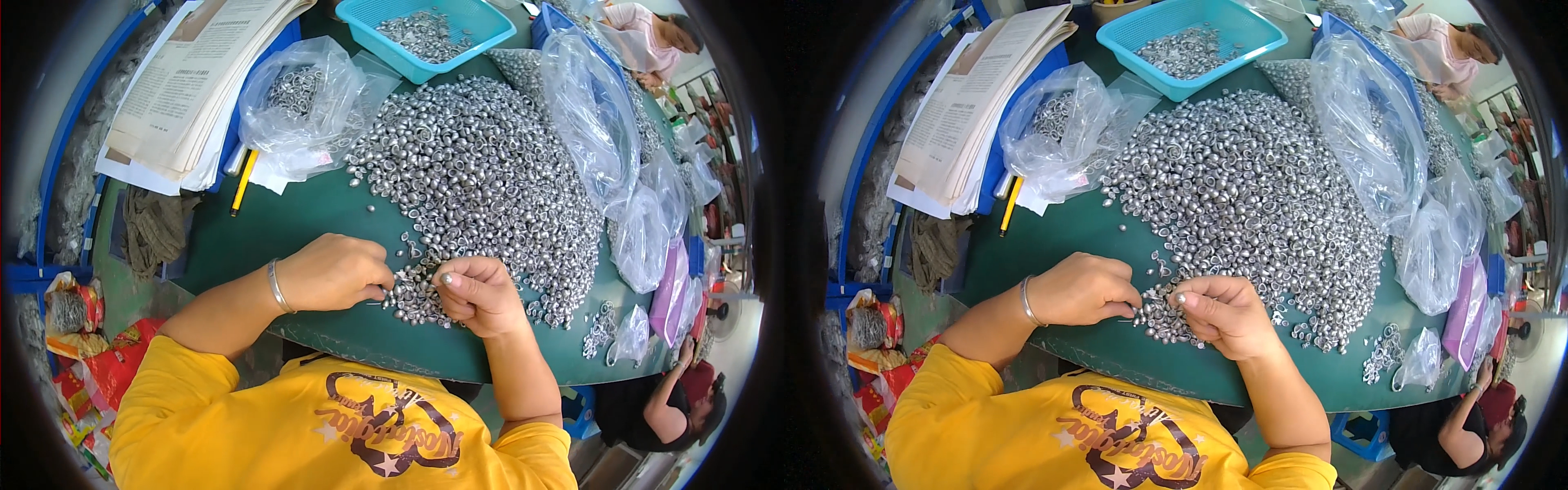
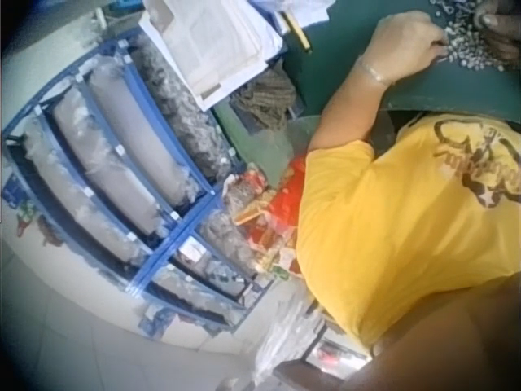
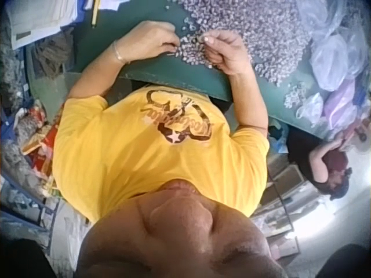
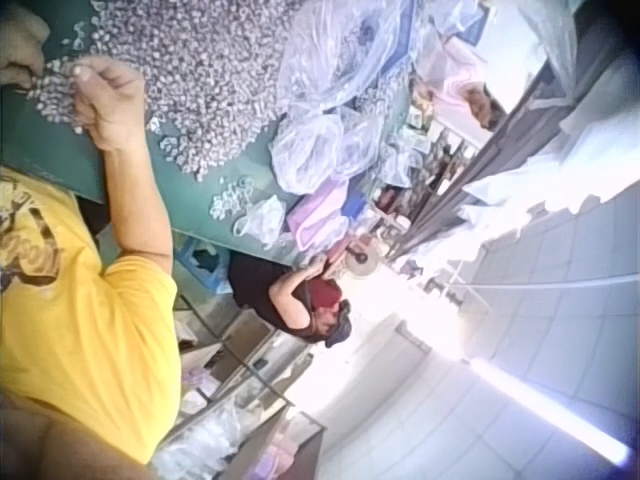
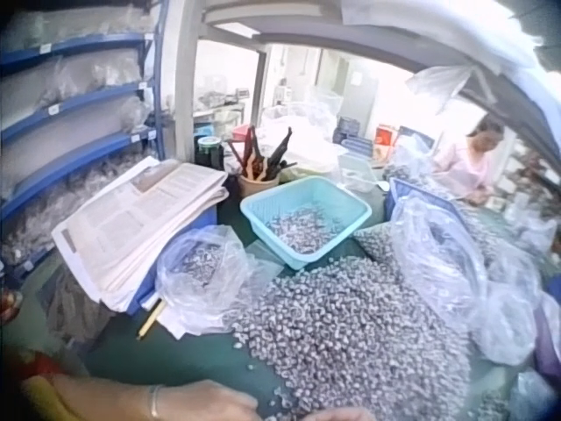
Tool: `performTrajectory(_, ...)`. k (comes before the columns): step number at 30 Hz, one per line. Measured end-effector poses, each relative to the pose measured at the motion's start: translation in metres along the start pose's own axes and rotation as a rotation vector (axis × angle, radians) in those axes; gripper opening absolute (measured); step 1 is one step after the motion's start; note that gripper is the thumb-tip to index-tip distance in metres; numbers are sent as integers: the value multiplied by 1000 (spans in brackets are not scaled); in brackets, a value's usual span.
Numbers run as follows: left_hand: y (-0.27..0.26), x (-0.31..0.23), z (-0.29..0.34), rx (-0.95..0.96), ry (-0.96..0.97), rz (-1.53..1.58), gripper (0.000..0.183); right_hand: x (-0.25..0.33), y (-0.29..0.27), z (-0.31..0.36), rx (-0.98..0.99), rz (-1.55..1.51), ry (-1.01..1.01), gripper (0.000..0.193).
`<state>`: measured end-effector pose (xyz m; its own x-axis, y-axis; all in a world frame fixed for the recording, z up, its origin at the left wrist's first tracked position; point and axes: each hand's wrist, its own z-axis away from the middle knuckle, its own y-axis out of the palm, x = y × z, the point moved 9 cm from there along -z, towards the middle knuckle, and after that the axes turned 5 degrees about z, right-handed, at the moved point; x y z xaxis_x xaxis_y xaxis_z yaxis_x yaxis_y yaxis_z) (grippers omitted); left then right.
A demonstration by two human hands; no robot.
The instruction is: The person sorts through a large pile of small silver-colored metal parts on a green table, picking them up and placing them into a blue plastic tray or plastic bags. The person handles the parts by hand, occasionally picking up a small handful to look at them before placing them back or into a container.
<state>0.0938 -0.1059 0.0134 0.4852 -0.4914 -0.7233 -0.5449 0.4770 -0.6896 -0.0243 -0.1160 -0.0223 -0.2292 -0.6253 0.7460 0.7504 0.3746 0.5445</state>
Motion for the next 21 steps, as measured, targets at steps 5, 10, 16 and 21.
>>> performTrajectory(5,-9,5,-6,-100,-61,435,5,6,3,2,118,-87,-107,15)
performTrajectory(10,13,38,-2,-158,-433,1440,8,36,-11,1,-20,-237,-340,17)
performTrajectory(16,16,47,-3,-250,-530,1653,11,59,16,1,-489,1568,-658,6)
performTrajectory(21,21,47,-4,-213,-492,1657,14,54,24,4,-457,1695,-625,8)
